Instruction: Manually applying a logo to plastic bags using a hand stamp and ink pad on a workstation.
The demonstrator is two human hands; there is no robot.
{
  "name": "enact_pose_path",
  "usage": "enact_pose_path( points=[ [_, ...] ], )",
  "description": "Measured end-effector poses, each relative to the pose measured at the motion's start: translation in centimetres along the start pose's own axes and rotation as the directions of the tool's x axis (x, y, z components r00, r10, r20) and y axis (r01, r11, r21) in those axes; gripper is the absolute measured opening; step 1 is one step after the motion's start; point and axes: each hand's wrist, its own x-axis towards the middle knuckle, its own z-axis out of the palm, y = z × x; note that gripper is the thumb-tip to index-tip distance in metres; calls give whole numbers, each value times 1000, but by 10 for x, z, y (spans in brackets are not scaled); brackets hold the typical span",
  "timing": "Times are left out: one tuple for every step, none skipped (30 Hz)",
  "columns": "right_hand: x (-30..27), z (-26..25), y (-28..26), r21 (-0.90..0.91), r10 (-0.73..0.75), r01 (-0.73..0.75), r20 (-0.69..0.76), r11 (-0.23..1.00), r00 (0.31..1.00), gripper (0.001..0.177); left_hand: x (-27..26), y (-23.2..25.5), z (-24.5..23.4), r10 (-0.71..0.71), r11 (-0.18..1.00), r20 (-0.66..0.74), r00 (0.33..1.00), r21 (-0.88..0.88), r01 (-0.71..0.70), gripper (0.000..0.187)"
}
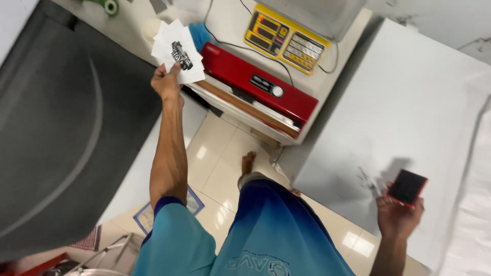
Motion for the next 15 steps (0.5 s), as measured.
enact_pose_path(
  points=[
    [-5, 14, 7, 0, 1, -1, 5, 1000, 1000, 61, 18, 6, 14, 3, 1000, -2, 1000, -3, -3, 26],
    [-11, 28, 15, 2, -43, 43, -52, 999, 998, 66, 36, 12, 27, -4, 1000, -7, 1000, 20, 4, 23],
    [-16, 40, 20, -4, -83, 83, -107, 997, 991, 72, 52, 17, 36, -14, 999, -19, 1000, 43, 14, 20],
    [-17, 50, 27, -10, -80, 79, -101, 997, 992, 72, 80, 19, 39, -14, 999, -28, 1000, 40, 15, 20],
    [-19, 58, 34, -6, -114, 115, -160, 993, 981, 66, 107, 20, 44, -4, 1000, -36, 999, 22, 5, 21],
    [-21, 66, 40, -5, -148, 151, -219, 989, 965, 61, 133, 20, 49, 6, 1000, -45, 999, 4, -6, 21],
    [-23, 72, 46, -6, -148, 150, -220, 989, 964, 61, 161, 23, 50, 5, 1000, -45, 999, 5, -5, 21],
    [-24, 78, 51, -68, -174, 161, -300, 985, 938, 60, 189, 26, 53, -23, 998, -109, 994, 56, 29, 25],
    [-25, 85, 57, -126, -206, 171, -378, 977, 903, 59, 217, 30, 61, -46, 993, -168, 985, 104, 64, 28],
    [-26, 96, 62, -123, -210, 175, -380, 977, 901, 59, 247, 25, 64, -46, 993, -162, 986, 103, 63, 28],
    [-32, 106, 64, -183, -201, 144, -342, 972, 918, 52, 273, 15, 67, 5, 997, -185, 983, 81, 10, 27],
    [-37, 115, 66, -245, -188, 114, -304, 963, 934, 47, 299, 4, 71, 55, 997, -210, 976, 59, -43, 27],
    [-37, 121, 57, -253, -195, 118, -308, 960, 931, 47, 306, 7, 77, 44, 998, -209, 977, 58, -33, 27],
    [-37, 125, 50, -263, -201, 119, -313, 958, 928, 47, 313, 10, 83, 16, 971, -241, 970, 237, 43, 29],
    [-35, 128, 47, -273, -203, 116, -315, 955, 927, 46, 320, 14, 85, -3, 907, -280, 960, 404, 121, 31]
  ],
)
